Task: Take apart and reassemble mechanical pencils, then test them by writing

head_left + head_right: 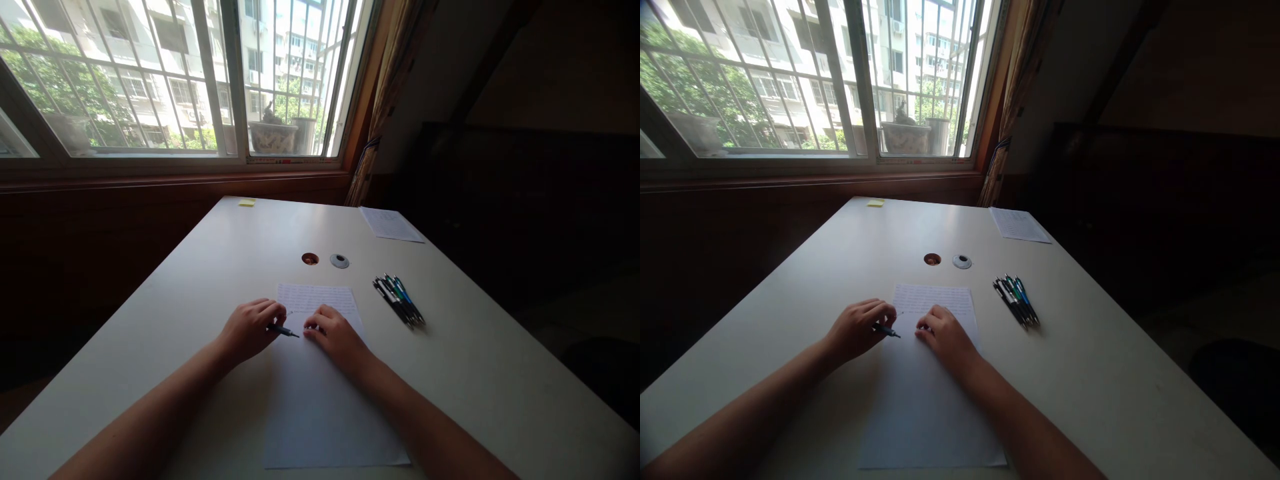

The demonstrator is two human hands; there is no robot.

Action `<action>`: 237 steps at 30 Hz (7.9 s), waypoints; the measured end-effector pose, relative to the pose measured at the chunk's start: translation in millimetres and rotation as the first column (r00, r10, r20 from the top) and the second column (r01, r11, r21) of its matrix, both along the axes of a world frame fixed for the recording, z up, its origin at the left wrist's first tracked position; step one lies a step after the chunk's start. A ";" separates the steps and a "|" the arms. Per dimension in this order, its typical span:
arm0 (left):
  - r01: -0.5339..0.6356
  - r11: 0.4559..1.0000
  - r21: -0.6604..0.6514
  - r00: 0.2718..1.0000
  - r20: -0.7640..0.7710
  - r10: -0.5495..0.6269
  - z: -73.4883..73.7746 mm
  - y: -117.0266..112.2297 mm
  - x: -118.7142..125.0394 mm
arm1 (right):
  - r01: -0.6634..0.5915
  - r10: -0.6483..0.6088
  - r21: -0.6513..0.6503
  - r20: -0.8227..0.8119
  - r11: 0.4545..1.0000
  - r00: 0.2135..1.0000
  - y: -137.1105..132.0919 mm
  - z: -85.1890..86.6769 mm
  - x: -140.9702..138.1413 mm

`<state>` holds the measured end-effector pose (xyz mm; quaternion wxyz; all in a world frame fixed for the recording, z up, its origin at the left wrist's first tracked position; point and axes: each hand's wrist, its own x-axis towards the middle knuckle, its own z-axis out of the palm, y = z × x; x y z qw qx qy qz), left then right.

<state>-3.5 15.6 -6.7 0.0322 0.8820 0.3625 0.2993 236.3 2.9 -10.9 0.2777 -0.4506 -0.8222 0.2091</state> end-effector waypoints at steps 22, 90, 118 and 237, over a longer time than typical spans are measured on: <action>0.030 0.999 -0.025 0.999 -0.023 -0.031 -5.5 0.5 0.6 | -0.028 0.029 0.122 -0.004 0.992 1.000 3.6 -6.7 -3.7; 0.231 0.973 0.005 0.970 0.079 -0.231 -1.9 -10.7 12.6 | -0.106 0.118 0.056 -0.303 0.993 0.946 -10.6 3.6 6.5; 0.206 0.978 0.040 0.977 0.052 -0.208 -2.0 -9.6 10.6 | -0.067 -0.028 -0.157 -0.539 0.985 0.842 -14.0 8.5 8.4; -0.002 0.999 -0.045 0.977 0.211 0.012 3.8 1.1 -4.3 | -0.002 0.032 0.079 -0.385 0.997 0.923 7.7 41.2 48.1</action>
